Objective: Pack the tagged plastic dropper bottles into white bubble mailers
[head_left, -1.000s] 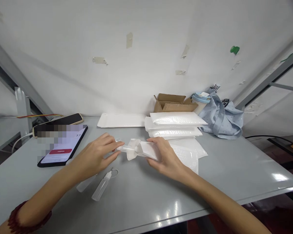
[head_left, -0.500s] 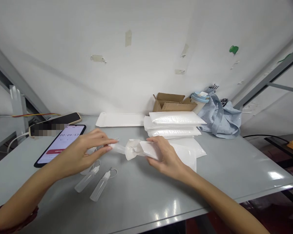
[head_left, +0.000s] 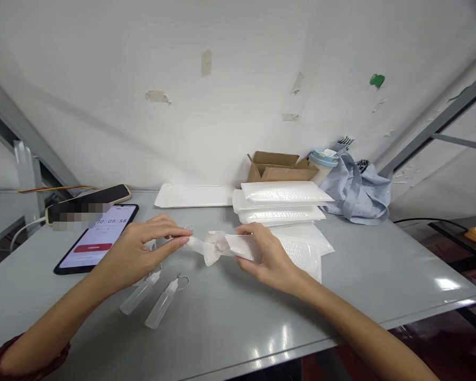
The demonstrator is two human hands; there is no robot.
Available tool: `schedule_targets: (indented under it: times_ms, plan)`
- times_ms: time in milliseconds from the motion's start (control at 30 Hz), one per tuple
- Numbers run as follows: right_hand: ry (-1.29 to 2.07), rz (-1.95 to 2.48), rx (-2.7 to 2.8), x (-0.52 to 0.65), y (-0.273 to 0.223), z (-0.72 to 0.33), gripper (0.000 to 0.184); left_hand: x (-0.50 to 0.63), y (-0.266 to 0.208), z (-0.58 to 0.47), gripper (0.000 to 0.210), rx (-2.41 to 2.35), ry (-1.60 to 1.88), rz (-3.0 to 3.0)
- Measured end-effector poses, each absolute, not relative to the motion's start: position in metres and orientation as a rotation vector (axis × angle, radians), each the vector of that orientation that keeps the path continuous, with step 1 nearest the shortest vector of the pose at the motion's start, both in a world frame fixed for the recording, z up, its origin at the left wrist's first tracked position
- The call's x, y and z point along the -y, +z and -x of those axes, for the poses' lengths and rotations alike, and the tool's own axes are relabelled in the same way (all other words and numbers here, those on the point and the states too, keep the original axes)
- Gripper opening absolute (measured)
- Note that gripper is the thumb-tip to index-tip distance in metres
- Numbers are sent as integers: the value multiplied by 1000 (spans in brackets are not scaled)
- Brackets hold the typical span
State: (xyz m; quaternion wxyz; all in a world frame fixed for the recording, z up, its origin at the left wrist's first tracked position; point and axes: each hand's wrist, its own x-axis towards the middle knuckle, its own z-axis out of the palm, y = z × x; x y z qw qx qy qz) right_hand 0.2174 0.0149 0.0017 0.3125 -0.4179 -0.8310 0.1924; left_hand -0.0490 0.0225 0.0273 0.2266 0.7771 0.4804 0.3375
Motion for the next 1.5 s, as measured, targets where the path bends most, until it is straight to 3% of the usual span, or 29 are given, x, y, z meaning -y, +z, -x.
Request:
schedule_targets:
  times_ms: [367, 567, 633, 933, 1067, 1500]
  plan:
    - [712, 1219, 2188, -20, -1, -219, 46, -28, 16, 45, 31, -1614, 716, -1956]
    - [582, 1219, 2546, -24, -7, -218, 87, -33, -9, 38, 29, -1588, 612, -2016]
    - [554, 1184, 2576, -24, -9, -218, 93, -33, -14, 35, 28, -1589, 636, -2070]
    - [582, 1196, 2518, -21, 0, -216, 65, -30, -4, 33, 24, -1473, 569, -2035]
    - [627, 1143, 2509, -16, 8, -215, 63, -32, 8, 41, 23, -1394, 460, -1870]
    - [759, 1064, 2419, -13, 6, -215, 61, -12, -3, 16, 25, -1276, 744, -1783]
